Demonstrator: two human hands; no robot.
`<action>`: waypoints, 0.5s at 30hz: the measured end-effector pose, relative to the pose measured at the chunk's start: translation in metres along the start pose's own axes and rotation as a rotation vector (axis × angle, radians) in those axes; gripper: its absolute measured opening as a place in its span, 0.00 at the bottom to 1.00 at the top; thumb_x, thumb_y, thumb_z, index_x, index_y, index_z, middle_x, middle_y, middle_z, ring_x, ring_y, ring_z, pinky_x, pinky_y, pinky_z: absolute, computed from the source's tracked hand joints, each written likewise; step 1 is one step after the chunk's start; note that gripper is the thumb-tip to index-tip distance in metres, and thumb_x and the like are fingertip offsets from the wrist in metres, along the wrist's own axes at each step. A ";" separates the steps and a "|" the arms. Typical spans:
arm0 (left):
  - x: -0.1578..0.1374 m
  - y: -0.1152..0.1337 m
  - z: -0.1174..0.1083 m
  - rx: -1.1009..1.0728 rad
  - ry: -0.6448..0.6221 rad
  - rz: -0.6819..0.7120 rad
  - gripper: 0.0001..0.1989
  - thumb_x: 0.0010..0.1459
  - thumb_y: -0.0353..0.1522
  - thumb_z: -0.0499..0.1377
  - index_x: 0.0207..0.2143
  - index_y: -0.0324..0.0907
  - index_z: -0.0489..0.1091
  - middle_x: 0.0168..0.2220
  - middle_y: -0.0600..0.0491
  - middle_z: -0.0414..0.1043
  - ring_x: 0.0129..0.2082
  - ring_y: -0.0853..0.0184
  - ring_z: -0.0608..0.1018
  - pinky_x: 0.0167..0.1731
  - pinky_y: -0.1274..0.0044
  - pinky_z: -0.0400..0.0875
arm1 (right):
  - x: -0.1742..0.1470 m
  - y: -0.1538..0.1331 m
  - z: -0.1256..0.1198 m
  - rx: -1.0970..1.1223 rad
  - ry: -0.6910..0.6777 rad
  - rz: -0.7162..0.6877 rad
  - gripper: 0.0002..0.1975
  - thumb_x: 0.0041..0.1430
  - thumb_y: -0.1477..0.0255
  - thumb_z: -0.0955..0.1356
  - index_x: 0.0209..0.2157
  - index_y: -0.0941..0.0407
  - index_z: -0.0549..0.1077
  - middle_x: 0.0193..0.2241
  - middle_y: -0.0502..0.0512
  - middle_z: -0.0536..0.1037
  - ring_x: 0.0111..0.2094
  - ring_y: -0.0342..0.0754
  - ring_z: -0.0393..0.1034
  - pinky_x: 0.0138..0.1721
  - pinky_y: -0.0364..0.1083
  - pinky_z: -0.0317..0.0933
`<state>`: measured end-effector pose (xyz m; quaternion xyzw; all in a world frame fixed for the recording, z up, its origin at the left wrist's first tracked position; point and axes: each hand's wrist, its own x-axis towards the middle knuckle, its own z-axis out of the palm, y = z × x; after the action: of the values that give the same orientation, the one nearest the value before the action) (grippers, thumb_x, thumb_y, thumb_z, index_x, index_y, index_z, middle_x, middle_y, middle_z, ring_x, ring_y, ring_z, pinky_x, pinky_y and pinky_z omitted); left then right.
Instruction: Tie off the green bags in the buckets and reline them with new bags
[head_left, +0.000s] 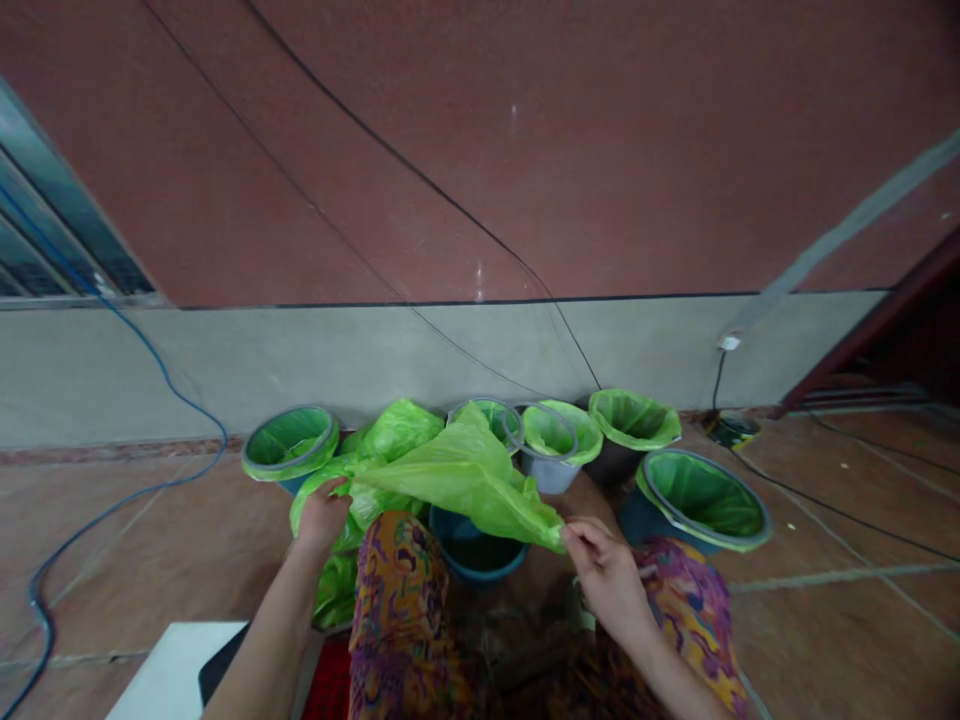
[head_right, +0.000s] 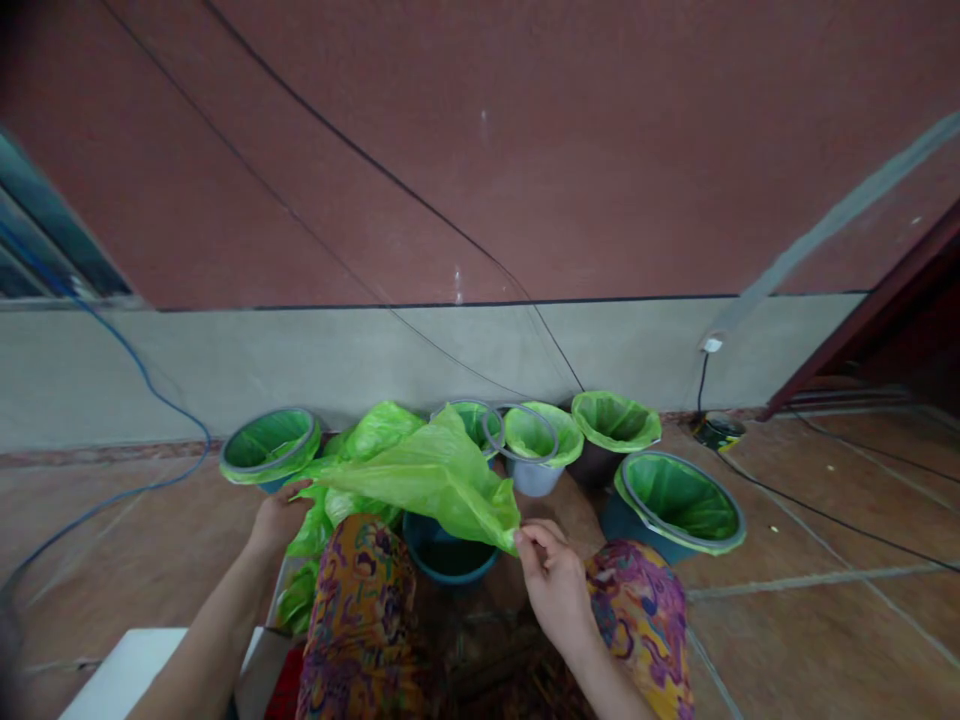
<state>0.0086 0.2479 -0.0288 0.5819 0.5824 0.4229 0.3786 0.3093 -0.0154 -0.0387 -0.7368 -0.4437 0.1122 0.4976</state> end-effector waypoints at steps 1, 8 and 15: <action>-0.006 0.008 0.007 0.051 0.046 0.006 0.11 0.37 0.32 0.63 0.28 0.42 0.73 0.25 0.52 0.73 0.32 0.58 0.77 0.33 0.71 0.70 | -0.001 -0.012 0.005 0.034 -0.004 -0.042 0.13 0.61 0.62 0.63 0.29 0.52 0.74 0.34 0.56 0.76 0.38 0.51 0.71 0.39 0.46 0.64; -0.129 0.059 0.066 -0.229 -0.636 0.133 0.19 0.51 0.37 0.60 0.46 0.44 0.69 0.41 0.50 0.76 0.42 0.61 0.77 0.44 0.72 0.71 | -0.006 -0.075 0.059 0.121 -0.062 -0.244 0.10 0.63 0.69 0.63 0.34 0.50 0.77 0.34 0.54 0.73 0.39 0.49 0.68 0.41 0.49 0.64; -0.142 0.067 0.080 -0.298 -0.669 0.244 0.25 0.50 0.28 0.58 0.53 0.42 0.65 0.49 0.48 0.73 0.49 0.60 0.75 0.50 0.70 0.68 | 0.010 -0.089 0.068 0.097 -0.056 -0.301 0.09 0.61 0.68 0.65 0.35 0.50 0.78 0.38 0.55 0.72 0.42 0.50 0.66 0.45 0.51 0.63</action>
<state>0.1121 0.1081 -0.0016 0.6914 0.2851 0.3317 0.5751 0.2252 0.0450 0.0057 -0.6338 -0.5569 0.0780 0.5311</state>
